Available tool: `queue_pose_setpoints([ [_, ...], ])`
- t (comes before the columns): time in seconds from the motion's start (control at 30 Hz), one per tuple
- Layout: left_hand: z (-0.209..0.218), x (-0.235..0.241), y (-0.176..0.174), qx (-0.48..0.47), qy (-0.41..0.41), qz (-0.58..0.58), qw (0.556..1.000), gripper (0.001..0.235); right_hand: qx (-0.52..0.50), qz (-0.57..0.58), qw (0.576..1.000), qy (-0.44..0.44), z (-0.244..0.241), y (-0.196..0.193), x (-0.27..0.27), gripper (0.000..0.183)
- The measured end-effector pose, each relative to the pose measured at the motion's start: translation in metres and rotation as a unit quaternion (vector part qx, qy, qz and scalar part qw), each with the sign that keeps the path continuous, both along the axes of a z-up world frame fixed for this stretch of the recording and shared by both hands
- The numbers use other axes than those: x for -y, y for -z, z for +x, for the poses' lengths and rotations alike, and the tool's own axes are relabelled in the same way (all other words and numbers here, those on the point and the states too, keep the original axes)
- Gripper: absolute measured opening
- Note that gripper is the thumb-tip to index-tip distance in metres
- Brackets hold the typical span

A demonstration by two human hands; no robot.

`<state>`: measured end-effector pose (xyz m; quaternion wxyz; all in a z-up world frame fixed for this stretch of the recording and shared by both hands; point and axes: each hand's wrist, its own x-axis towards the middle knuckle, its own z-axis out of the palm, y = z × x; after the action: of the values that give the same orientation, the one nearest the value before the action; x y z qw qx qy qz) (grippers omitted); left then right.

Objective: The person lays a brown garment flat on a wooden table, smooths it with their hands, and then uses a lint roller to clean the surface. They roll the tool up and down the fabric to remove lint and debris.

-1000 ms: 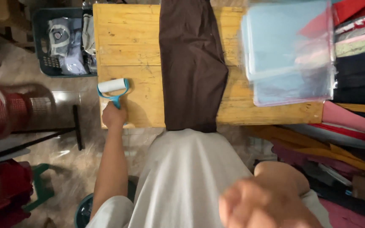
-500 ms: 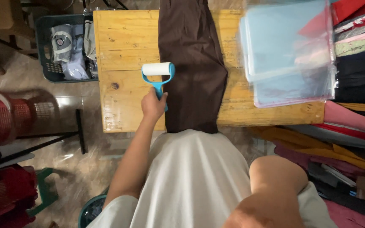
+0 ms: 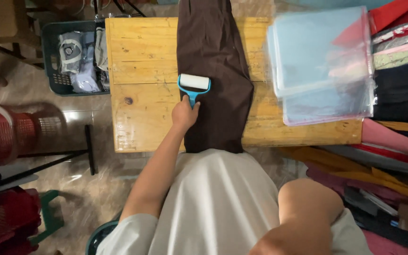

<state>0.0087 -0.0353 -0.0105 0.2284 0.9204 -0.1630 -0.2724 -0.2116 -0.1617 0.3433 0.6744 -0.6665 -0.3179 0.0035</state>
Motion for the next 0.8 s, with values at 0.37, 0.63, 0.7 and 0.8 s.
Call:
queue_pose_setpoints([
  [0.37, 0.039, 0.047, 0.044, -0.030, 0.009, 0.015, 0.999, 0.035, 0.011, -0.035, 0.998, 0.041, 0.027, 0.022, 0.017, 0.035],
  [0.63, 0.073, 0.077, 0.069, 0.000, 0.050, 0.054, 0.997, 0.036, -0.011, -0.382, 0.813, 0.439, 0.103, 0.254, 0.043, 0.044],
  [0.7, 0.081, 0.087, 0.064, 0.023, 0.059, 0.050, 0.997, 0.036, -0.068, -0.457, 0.783, 0.416, 0.113, 0.274, 0.060, 0.062],
  [0.8, 0.094, 0.098, 0.074, 0.066, 0.080, 0.055, 0.993, 0.037, -0.158, -0.552, 0.730, 0.372, 0.130, 0.299, 0.082, 0.084],
])
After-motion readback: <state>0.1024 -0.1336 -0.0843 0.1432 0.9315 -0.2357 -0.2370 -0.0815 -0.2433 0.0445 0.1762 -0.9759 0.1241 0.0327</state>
